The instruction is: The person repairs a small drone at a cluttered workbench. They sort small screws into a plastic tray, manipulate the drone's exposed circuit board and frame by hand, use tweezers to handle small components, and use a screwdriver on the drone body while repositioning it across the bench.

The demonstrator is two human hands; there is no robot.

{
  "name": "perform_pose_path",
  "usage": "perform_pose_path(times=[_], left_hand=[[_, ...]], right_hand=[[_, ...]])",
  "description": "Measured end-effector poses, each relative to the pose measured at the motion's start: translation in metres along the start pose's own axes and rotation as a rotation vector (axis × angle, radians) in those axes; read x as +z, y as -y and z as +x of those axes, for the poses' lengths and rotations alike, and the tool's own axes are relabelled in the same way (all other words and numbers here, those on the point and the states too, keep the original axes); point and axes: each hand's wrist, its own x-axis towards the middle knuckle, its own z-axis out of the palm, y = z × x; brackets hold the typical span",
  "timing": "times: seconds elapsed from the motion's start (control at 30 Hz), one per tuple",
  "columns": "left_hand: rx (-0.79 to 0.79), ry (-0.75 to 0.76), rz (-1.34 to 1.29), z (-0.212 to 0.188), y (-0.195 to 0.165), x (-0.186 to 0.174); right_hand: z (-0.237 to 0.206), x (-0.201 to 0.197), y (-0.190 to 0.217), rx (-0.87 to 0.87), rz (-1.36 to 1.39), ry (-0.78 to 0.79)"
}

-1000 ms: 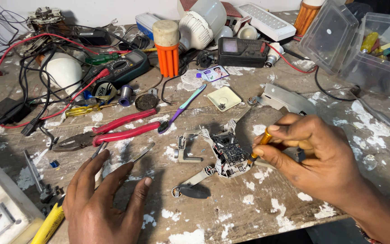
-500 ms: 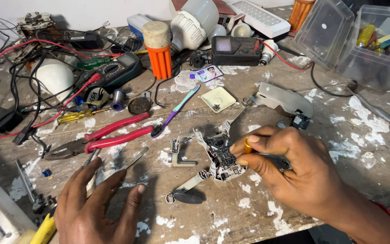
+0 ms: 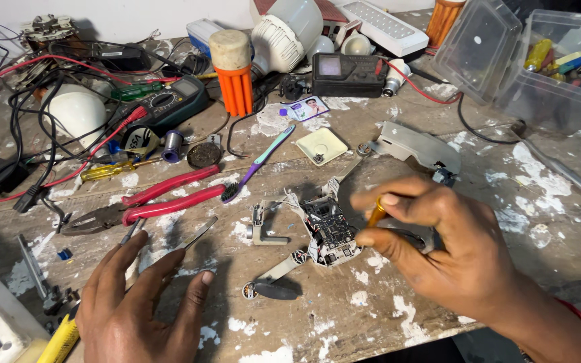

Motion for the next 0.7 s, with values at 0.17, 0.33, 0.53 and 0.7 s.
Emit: perform_pose_path(times=[0.17, 0.33, 0.53, 0.7], left_hand=[[-0.093, 0.032, -0.036, 0.000, -0.003, -0.005], [-0.078, -0.001, -0.015, -0.004, -0.004, -0.009], [-0.125, 0.018, -0.046, -0.006, -0.003, -0.016], [-0.135, 0.043, -0.026, -0.005, -0.006, -0.022]], right_hand=[[0.010, -0.008, 0.013, 0.071, -0.028, 0.048], [0.010, -0.002, 0.015, 0.069, -0.057, 0.083], [0.007, 0.002, 0.026, -0.085, -0.125, 0.089], [0.006, 0.003, 0.033, -0.099, -0.129, 0.069]])
